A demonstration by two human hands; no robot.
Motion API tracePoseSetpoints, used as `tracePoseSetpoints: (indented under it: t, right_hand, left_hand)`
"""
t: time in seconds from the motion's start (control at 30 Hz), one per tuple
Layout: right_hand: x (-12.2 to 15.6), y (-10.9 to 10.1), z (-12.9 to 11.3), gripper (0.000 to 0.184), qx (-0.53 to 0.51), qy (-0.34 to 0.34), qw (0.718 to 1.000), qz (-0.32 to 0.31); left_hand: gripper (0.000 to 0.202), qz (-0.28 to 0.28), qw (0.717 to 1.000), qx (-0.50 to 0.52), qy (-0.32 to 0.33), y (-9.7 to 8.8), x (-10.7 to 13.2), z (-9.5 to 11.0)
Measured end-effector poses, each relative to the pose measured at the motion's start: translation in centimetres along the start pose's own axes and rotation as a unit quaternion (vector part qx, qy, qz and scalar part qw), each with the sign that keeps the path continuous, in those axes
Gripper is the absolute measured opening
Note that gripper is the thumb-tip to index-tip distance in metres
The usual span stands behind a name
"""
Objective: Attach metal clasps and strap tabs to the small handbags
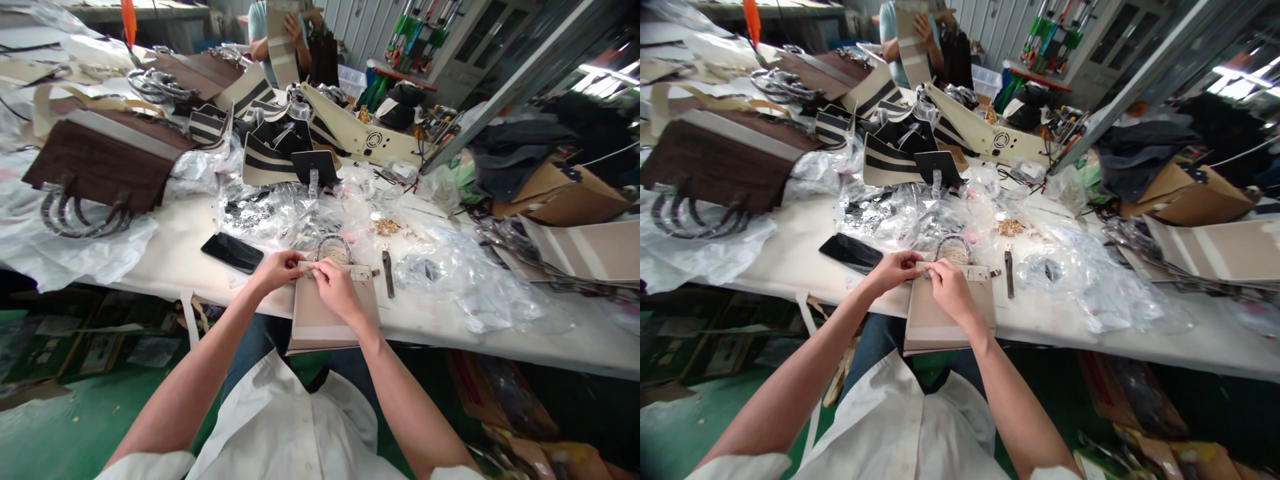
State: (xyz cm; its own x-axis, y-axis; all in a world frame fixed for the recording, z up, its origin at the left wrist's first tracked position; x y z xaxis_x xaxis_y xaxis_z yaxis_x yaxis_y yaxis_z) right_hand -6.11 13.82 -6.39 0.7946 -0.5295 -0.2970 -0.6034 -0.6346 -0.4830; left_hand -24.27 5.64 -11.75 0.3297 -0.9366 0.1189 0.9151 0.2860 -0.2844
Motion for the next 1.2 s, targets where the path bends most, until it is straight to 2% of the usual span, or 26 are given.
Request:
tracePoseSetpoints:
  t: [0.13, 0.23, 0.37, 0.5, 0.7, 0.87, 1.0, 1.13, 1.2]
  right_hand:
    - [0.4, -0.1, -0.1, 0.029, -0.016, 0.02, 0.999, -0.034]
    - [0.5, -0.3, -0.1, 0.031, -0.018, 0.023, 0.999, -0.036]
    - [0.4, -0.7, -0.2, 0.036, -0.008, 0.034, 0.999, 0.005]
    - [0.3, -1.0, -0.1, 0.026, -0.058, 0.073, 0.994, 0.058]
    - [0.0, -0.5, 1.7, 0.022, -0.114, 0.126, 0.984, 0.05]
    - [-0.6, -0.3, 2.3, 0.02, -0.093, 0.099, 0.99, 0.039]
    - [-0.7, 0.0, 1.7, 0.019, -0.053, 0.062, 0.996, 0.037]
    - [-0.5, 0.1, 1.3, 0.027, -0.021, 0.054, 0.997, 0.041]
    - [-0.5, 0.1, 1.2, 0.022, 0.004, 0.048, 0.998, 0.041]
  left_hand:
    - [0.05, -0.004, 1.0, 0.002, -0.008, 0.0, 0.0, 0.1]
    - [0.05, 0.002, 1.0, 0.003, -0.014, 0.0, -0.1, 0.1]
    - [0.048, 0.0, 1.0, 0.015, -0.011, -0.1, 0.0, 0.1]
    - [0.044, -0.004, 1.0, 0.018, -0.018, 0.0, 0.0, 0.2]
    - [0.047, 0.005, 0.999, 0.016, -0.03, -0.1, -0.1, 0.1]
    - [0.05, 0.005, 0.999, 0.02, -0.03, 0.0, -0.2, -0.1]
    - [0.049, 0.003, 0.999, 0.02, -0.029, 0.0, -0.3, -0.5]
    - [0.048, -0.001, 1.0, 0.014, -0.016, 0.1, -0.3, -0.7]
    - [0.047, 0.0, 1.0, 0.014, -0.014, 0.1, -0.3, -0.5]
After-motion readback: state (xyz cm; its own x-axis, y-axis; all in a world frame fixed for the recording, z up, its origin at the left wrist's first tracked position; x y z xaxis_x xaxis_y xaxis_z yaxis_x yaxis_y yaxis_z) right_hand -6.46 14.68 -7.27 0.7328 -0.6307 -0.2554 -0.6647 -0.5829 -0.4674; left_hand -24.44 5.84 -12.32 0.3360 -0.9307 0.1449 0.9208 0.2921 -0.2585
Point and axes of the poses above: each hand's wrist, its own x-axis away from the middle knuckle, its own y-axis out of the palm, z = x × y, the point moved 4 cm from there along -x, towards the middle knuckle, and after that the axes turned 12 degrees about -x, right-handed, at the moved point
